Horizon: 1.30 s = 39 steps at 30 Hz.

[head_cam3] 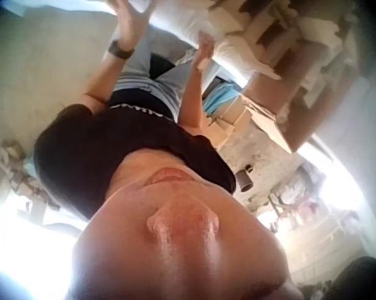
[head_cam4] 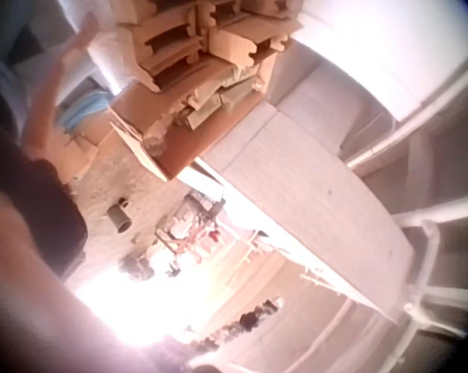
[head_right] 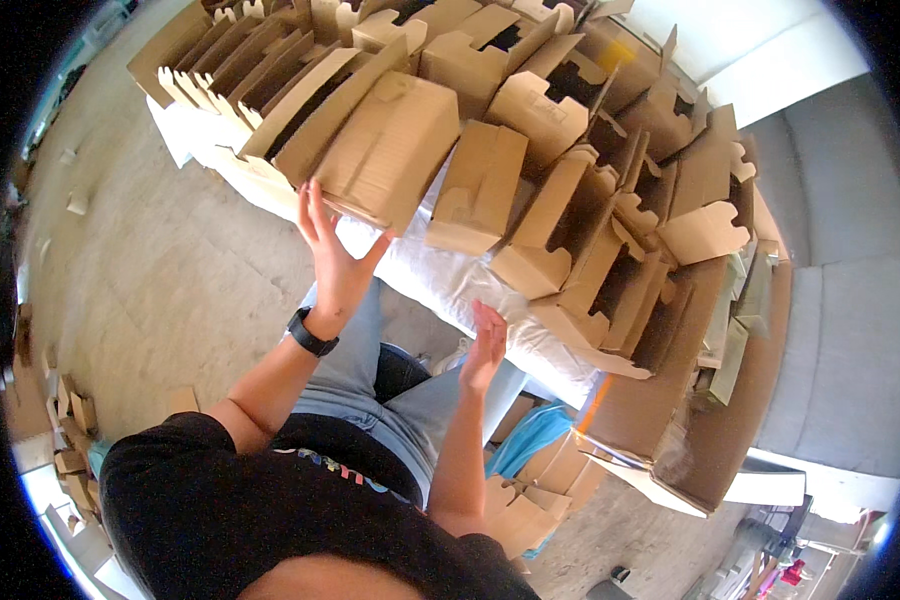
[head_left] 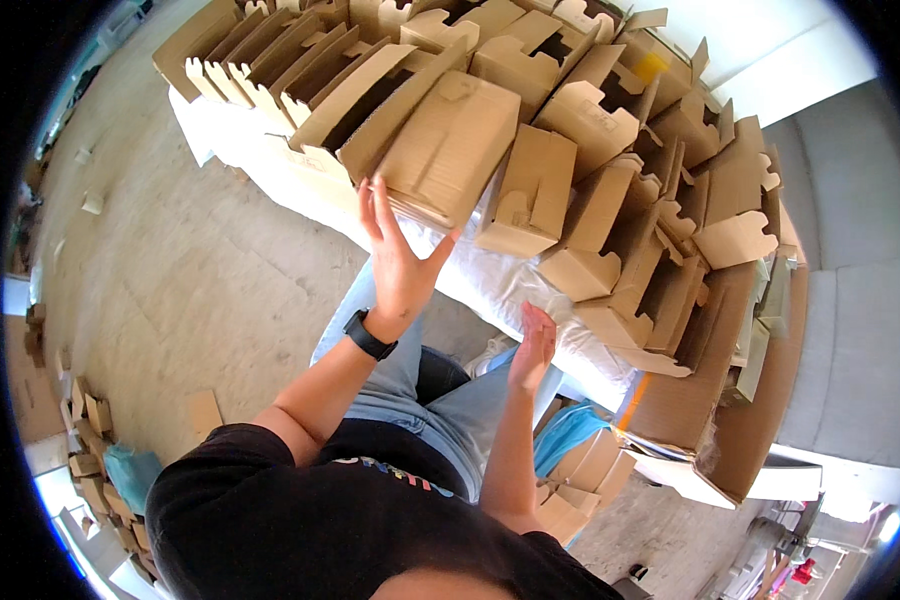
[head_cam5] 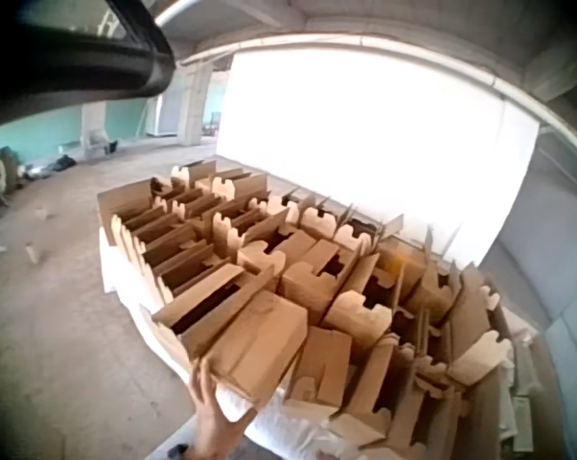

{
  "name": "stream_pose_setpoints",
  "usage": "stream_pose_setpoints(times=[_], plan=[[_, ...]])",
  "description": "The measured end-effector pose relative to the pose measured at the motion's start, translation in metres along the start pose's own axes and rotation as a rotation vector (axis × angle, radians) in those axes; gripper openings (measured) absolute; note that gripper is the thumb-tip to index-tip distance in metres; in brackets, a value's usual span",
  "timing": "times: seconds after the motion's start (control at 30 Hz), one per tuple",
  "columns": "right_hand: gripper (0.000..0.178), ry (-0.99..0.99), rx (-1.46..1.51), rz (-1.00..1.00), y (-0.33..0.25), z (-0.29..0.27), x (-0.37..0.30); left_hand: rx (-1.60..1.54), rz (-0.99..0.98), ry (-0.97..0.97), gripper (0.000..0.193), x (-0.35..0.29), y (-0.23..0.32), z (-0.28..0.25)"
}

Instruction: The person takes white boxes from a large container and places them into smaller cardboard dividers arranged on the floor.

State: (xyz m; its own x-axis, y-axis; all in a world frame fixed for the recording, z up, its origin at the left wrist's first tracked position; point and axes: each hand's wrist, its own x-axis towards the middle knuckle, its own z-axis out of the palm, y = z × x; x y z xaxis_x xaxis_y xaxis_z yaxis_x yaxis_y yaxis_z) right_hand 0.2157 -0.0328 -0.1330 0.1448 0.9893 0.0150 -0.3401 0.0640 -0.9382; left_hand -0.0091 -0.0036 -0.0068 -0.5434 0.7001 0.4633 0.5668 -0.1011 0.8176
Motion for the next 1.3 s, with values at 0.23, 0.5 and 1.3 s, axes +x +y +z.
stream_pose_setpoints(times=[0.23, 0.5, 1.3], plan=[[0.023, 0.001, 0.015, -0.028, -0.004, 0.006, -0.001, 0.039, 0.037, -0.179, 0.092, -0.018, -0.021, -0.001], [0.024, 0.0, -0.005, -0.03, -0.004, 0.005, -0.001, -0.04, 0.054, -0.337, 0.075, -0.032, -0.021, -0.008], [0.067, 0.007, -1.18, -0.647, -0.064, 0.148, 0.065, -0.341, -0.183, -0.232, 0.101, -0.003, -0.103, -0.012]])
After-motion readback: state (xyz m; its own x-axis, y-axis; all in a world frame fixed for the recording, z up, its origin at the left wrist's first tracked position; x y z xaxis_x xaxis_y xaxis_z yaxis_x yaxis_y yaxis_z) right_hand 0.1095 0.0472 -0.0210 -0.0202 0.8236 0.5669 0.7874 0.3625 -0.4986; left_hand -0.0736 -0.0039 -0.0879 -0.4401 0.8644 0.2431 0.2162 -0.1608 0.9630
